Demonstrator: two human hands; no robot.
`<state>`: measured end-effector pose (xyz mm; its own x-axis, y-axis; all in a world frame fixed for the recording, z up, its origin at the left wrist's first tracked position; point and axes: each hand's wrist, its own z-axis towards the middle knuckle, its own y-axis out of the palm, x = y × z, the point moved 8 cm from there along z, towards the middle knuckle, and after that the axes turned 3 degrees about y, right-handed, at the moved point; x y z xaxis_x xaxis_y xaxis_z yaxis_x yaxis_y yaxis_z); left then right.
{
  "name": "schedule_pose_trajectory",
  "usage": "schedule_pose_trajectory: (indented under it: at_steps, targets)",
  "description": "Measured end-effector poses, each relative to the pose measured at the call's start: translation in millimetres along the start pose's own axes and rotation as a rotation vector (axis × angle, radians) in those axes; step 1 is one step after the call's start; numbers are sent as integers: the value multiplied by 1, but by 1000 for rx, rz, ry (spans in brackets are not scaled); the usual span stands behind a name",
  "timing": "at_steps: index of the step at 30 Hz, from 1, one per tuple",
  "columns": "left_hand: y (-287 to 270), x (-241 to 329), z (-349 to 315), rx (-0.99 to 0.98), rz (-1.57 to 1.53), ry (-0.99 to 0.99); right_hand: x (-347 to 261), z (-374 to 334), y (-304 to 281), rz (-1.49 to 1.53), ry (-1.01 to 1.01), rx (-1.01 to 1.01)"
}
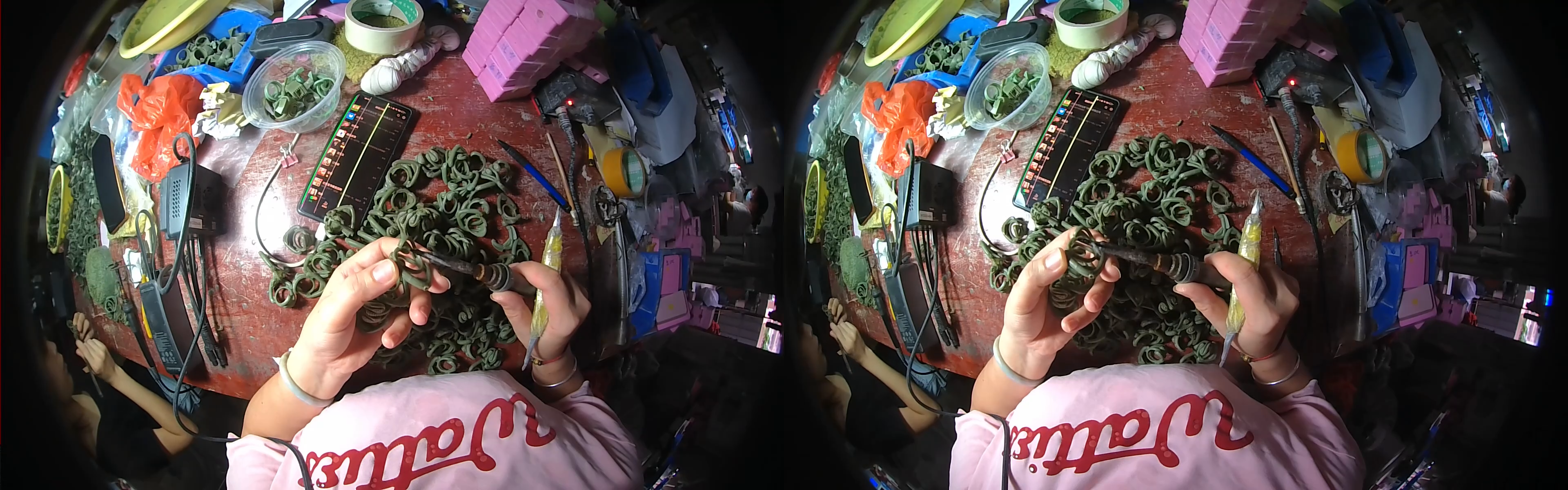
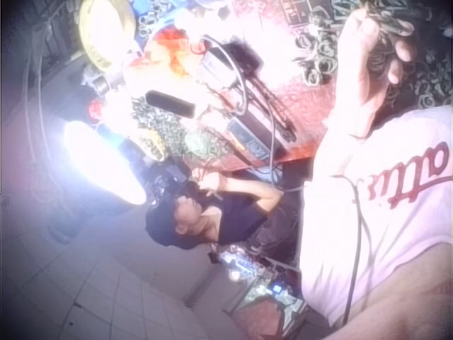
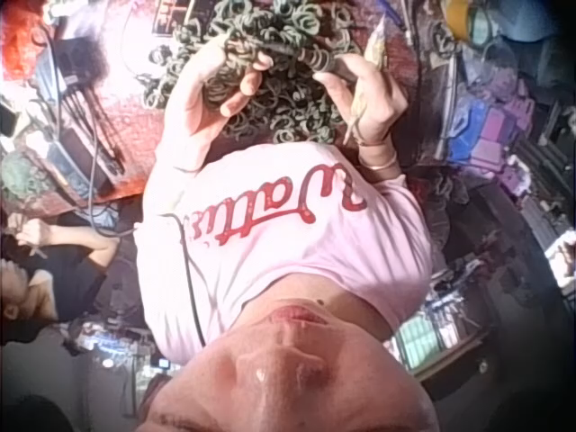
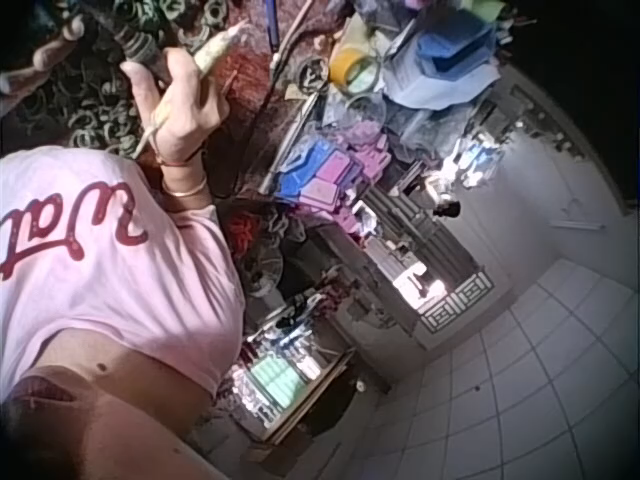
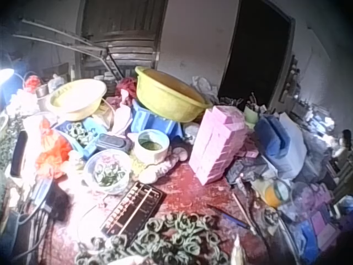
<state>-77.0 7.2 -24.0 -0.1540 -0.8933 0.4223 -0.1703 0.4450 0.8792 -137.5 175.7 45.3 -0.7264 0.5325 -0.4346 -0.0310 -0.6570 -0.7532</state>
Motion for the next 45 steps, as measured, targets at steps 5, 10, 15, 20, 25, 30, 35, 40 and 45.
schedule_pose_trajectory:
  at_steps: [5,10,15,20,25,30,35,40,45]
  targets:
    - [1,0,0,-9,1,2,0,0,0,0,-5,4]
    - [1,-1,0,-19,-9,0,0,0,-1,13,-6,8]
    - [1,0,0,-17,-13,2,0,0,0,-1,-9,6]
    - [1,1,0,-7,-10,2,0,0,0,1,-6,8]
    - [0,1,0,5,-7,3,0,-1,1,-4,-8,-1]
    - [-1,1,-1,4,5,13,1,-2,-1,24,18,-6]
    - [-1,0,0,56,58,27,9,-6,-12,103,141,57]
    - [1,4,-5,112,171,113,18,-2,-35,-28,155,127]
    - [7,5,-5,146,340,128,79,-16,-70,-312,330,283]
